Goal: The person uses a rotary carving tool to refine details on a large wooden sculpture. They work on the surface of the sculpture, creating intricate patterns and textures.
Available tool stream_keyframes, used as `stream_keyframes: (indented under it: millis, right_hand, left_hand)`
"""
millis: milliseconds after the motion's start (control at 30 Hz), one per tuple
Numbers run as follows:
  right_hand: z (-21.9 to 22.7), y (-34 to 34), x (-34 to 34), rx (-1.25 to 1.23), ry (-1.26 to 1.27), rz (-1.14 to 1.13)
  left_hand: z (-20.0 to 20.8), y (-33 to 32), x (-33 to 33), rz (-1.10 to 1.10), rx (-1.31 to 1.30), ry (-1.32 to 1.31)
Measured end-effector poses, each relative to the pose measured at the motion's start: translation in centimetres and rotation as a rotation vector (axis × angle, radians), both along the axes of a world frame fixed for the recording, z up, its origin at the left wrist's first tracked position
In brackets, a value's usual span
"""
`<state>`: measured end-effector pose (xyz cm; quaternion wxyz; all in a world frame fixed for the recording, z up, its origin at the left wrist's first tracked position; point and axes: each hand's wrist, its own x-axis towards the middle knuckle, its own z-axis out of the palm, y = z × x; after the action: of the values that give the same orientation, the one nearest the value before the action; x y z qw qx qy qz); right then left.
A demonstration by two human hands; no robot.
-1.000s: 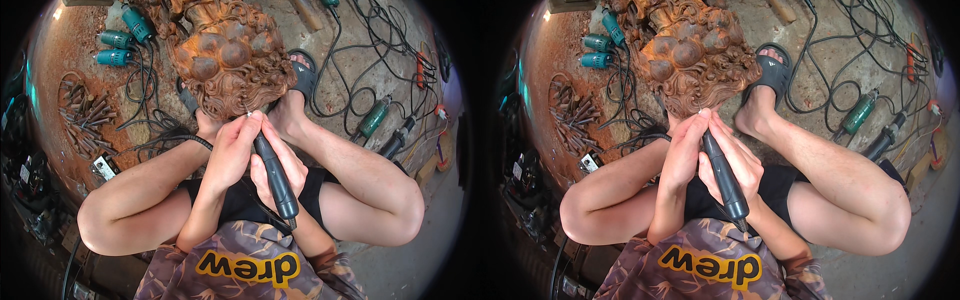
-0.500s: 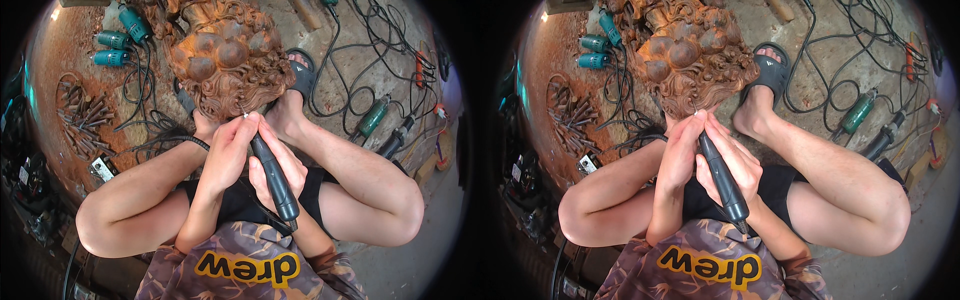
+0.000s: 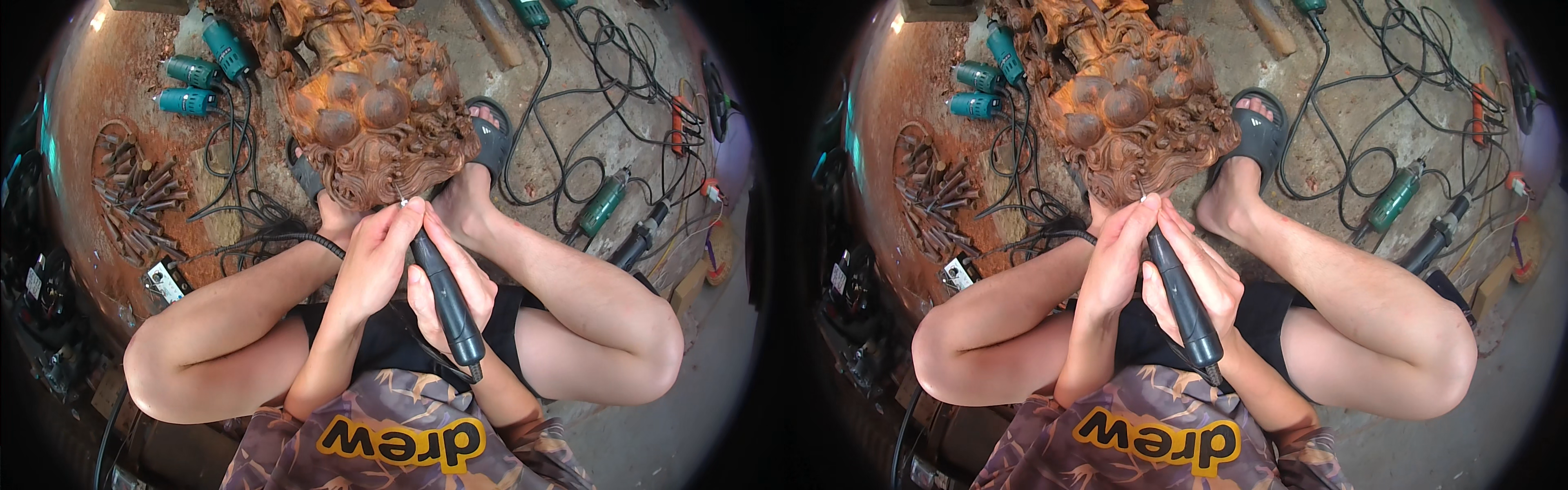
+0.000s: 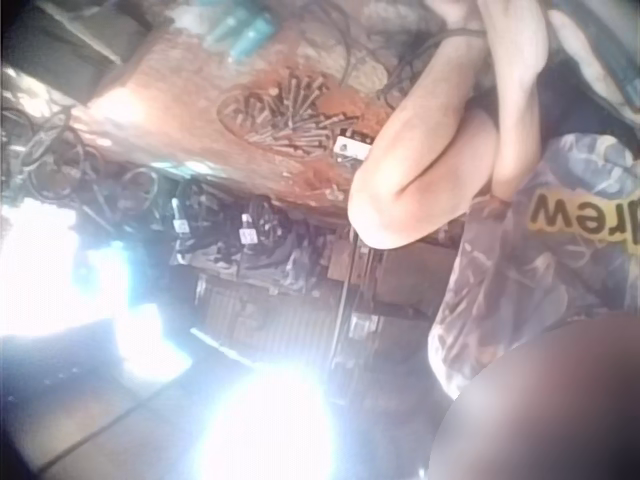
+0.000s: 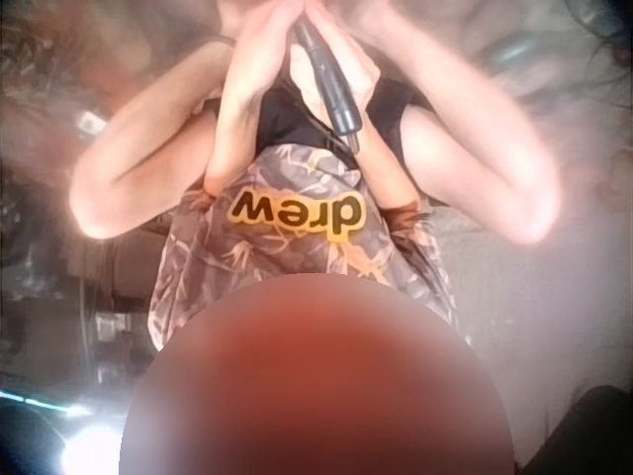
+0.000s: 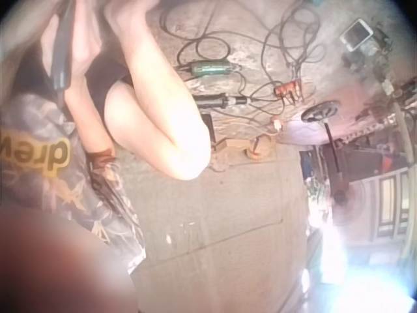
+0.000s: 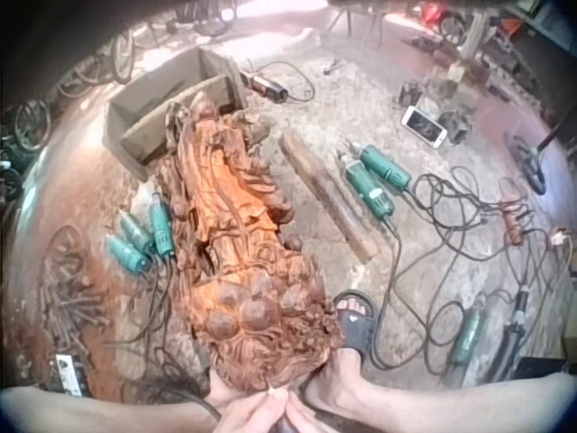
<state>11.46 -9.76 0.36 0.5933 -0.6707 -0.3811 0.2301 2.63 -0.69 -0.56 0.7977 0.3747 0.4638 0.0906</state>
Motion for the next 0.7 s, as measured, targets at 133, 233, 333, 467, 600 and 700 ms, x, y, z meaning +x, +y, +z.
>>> stream_keyframes:
  millis: [133,233,333,467,600,700]
  right_hand:
    - [1.1,-0.4,0.1,-0.114,-0.020,0.024]
    - [1.8,-0.3,0.4,-0.125,-0.002,0.011]
    - [2.6,-0.1,0.5,-0.088,0.032,-0.013]
    - [3.3,-0.5,0.5,-0.072,-0.067,-0.018]
    - [3.5,-0.8,0.3,-0.010,-0.103,0.010]
    - [3.9,-1.1,0.2,0.038,-0.127,0.025]
  left_hand:
    - [0.0,-0.2,-0.1,0.003,0.026,0.038]
    - [0.1,-0.2,0.1,0.017,0.043,0.012]
    - [0.5,0.2,0.3,0.019,-0.031,-0.027]
    - [1.1,0.5,0.6,-0.042,-0.079,-0.054]
    - [1.6,0.5,0.2,-0.010,-0.118,-0.177]
    - [2.2,0.2,-0.2,0.004,-0.111,-0.206]
